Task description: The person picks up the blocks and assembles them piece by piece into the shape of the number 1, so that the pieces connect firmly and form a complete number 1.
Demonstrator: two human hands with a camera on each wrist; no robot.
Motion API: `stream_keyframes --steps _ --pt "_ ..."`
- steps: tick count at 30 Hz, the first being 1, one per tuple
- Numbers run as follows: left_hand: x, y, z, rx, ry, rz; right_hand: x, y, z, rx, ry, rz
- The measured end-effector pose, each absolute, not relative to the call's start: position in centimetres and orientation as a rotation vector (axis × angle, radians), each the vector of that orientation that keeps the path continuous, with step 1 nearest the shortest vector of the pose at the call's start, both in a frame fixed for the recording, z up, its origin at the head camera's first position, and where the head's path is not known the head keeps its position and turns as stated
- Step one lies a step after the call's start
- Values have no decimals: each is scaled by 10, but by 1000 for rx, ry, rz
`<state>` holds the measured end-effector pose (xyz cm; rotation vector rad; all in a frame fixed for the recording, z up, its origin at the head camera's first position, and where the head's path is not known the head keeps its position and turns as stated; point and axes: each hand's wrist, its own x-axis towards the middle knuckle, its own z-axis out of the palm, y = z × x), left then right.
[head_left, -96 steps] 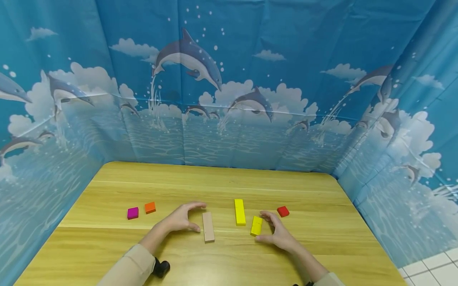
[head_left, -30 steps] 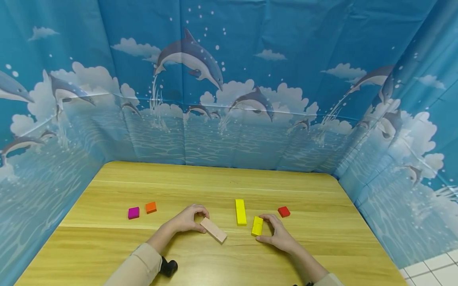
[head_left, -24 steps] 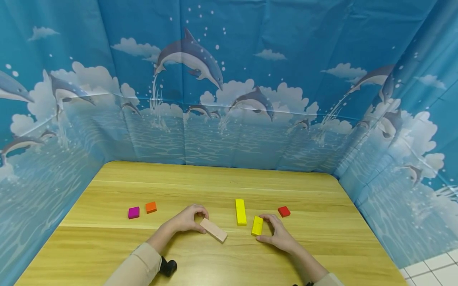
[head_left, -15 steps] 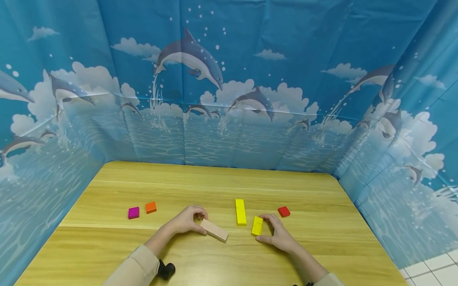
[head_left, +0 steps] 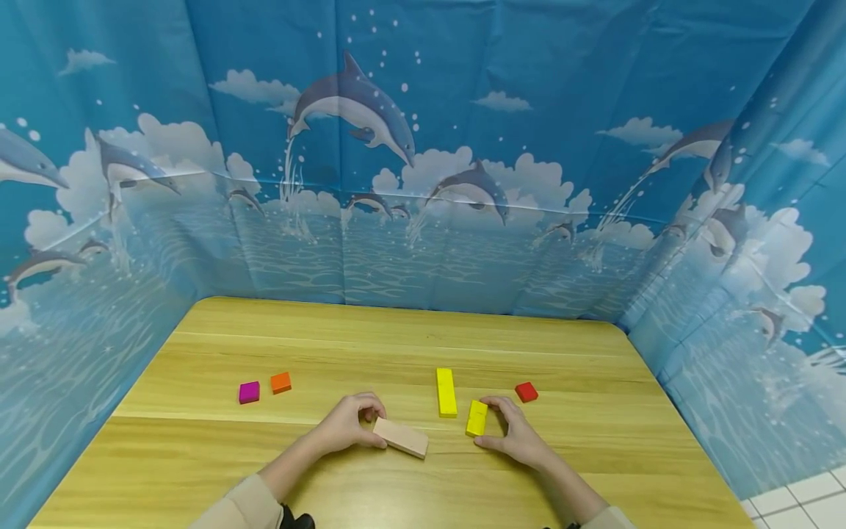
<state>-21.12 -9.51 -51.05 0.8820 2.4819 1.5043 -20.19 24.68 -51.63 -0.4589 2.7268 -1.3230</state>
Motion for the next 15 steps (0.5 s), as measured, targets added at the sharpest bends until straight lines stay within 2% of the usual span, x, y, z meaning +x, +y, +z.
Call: stream_keyframes --steps 3,7,10,15 --pt "-198 -93 -500 847 2462 1531 -202 247 -516 -463 2727 -1325" --pt "-188 -91 -503 795 2459 1558 -202 247 -516 -458 2725 -1325" --pt "-188 -91 -518 795 2474 1590 -201 247 -515 -452 2718 -1327" --pt "-178 -89 -523 813 2490 1622 -201 246 -514 -451 2715 -1323"
